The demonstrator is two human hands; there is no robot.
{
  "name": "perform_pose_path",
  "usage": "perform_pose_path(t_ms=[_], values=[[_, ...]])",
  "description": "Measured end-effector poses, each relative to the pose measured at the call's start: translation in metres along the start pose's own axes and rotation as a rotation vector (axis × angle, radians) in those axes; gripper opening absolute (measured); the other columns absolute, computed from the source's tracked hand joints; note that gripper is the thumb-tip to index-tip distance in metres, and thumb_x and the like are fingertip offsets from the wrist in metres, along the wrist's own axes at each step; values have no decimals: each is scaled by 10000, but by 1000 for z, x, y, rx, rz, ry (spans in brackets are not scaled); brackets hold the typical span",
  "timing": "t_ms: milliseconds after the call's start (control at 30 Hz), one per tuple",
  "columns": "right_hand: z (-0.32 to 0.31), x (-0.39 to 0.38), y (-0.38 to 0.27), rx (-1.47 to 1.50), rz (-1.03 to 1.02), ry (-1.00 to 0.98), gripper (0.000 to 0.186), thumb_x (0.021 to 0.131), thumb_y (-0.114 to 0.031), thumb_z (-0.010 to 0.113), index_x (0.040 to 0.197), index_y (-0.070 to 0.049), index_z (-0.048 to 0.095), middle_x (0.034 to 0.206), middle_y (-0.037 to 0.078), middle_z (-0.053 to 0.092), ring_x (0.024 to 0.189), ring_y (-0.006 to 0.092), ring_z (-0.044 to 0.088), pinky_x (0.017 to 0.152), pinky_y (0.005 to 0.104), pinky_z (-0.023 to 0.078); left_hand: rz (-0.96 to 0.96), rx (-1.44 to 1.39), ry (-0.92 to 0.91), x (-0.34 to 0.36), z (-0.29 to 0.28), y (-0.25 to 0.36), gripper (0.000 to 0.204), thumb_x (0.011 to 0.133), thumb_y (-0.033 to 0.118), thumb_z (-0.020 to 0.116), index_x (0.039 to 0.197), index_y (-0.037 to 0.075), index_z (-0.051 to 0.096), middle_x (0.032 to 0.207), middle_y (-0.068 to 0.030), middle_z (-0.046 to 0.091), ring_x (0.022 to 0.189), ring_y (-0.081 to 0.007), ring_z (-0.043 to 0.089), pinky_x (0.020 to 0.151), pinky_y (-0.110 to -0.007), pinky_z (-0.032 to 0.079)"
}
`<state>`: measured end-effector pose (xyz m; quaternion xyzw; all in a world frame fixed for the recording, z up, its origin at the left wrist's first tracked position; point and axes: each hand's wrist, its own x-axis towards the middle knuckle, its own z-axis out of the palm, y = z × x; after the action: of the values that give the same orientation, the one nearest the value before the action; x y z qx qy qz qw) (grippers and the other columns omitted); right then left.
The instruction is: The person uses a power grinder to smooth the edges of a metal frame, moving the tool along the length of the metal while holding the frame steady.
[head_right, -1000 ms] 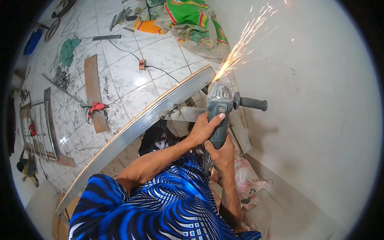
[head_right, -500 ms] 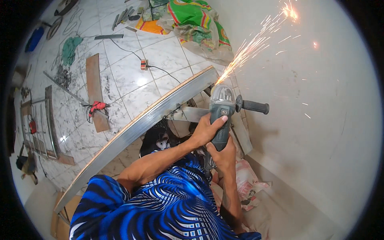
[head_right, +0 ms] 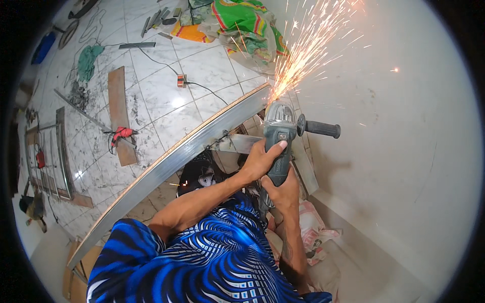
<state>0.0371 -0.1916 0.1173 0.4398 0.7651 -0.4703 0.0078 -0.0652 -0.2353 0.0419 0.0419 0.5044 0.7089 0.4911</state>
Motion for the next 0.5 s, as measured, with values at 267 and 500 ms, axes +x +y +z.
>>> perform_pose_path(t_ms=[267,500], values=[[-2,-1,-3,12,29,0,519,741,-182,750,1171,40,562,1013,137,668,911,222,658,829,338,512,24,-38,-1,2,1,0,522,893,424,686,1039,-75,644,850,-135,681,799,-176,639,743,-345,517],[-3,-2,0,-39,-38,24,458,770,-194,725,1141,33,584,967,100,659,851,177,632,784,331,508,21,-3,3,-1,4,-2,510,891,417,689,1033,-70,646,840,-138,682,787,-184,642,734,-353,518]])
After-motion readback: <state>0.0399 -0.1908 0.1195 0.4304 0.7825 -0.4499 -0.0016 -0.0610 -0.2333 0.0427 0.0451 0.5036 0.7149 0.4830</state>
